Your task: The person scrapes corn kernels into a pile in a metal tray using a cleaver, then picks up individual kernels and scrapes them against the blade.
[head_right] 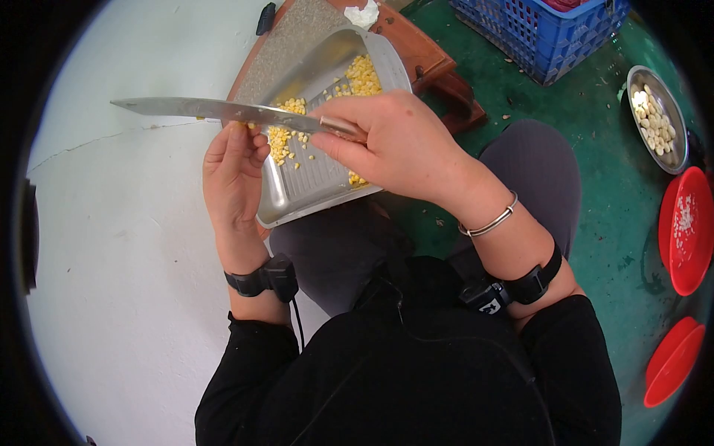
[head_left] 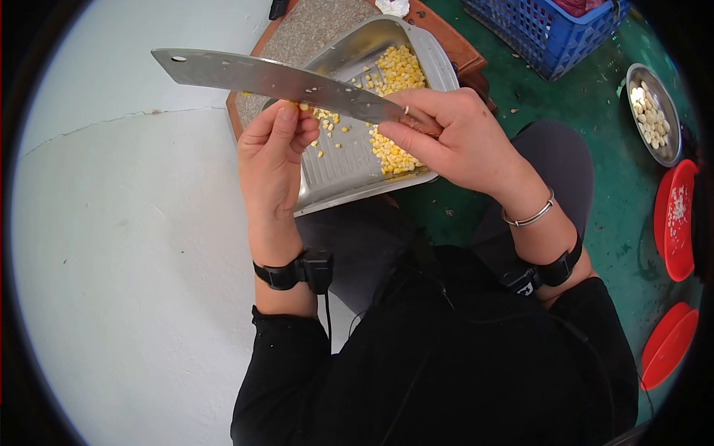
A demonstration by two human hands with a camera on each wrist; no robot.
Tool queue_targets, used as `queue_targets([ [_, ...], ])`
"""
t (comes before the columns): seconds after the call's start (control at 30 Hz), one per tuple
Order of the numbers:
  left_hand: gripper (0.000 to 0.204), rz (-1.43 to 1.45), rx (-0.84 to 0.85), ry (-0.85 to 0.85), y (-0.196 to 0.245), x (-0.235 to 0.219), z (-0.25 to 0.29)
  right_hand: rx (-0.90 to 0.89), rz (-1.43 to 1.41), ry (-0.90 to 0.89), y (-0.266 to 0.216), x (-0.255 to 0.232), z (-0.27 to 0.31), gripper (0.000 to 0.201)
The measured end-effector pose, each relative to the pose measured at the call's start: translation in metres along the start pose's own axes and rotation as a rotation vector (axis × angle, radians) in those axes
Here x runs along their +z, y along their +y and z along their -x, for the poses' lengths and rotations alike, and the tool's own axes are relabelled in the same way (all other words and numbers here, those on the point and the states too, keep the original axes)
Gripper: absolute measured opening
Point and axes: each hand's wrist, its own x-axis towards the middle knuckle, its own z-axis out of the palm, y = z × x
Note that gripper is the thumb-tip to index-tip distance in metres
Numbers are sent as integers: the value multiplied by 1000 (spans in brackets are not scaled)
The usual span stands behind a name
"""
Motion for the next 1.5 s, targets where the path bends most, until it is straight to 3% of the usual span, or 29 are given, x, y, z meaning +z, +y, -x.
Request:
queue_targets([
  [0.2, 18, -147, 14, -4, 0, 2, 0, -7, -18, 14, 1, 0, 1, 21],
  [0.57, 19, -161, -34, -19, -3, 9, 3, 17, -58, 8, 1, 1, 1, 23],
  [0.63, 20, -170, -43, -14, -4, 11, 4, -33, -99, 45, 5, 4, 2, 16],
  [0.73, 19, -142, -68, -15, -5, 11, 3, -46, -100, 50, 4, 3, 1, 18],
  [1.0, 17, 38, -170, -208, -8, 4, 0, 36, -119, 9, -2, -2, 1, 23],
  [1.1, 10, 97, -209, -168, -10, 16, -1, 57, -152, 7, -4, -1, 1, 23],
  [1.23, 7, 79, -160, -222, -17, 14, -5, 21, -204, 50, 2, 4, 3, 30],
  [1.3, 6, -186, -112, -271, -19, 9, -6, 13, -193, 64, 3, 2, 3, 34],
  [1.43, 10, -374, -95, -274, -20, 15, -3, -7, -164, 116, 5, 1, 2, 42],
  [1.5, 16, -528, -131, -384, -21, 12, -3, 7, -148, 132, 5, 0, 1, 42],
])
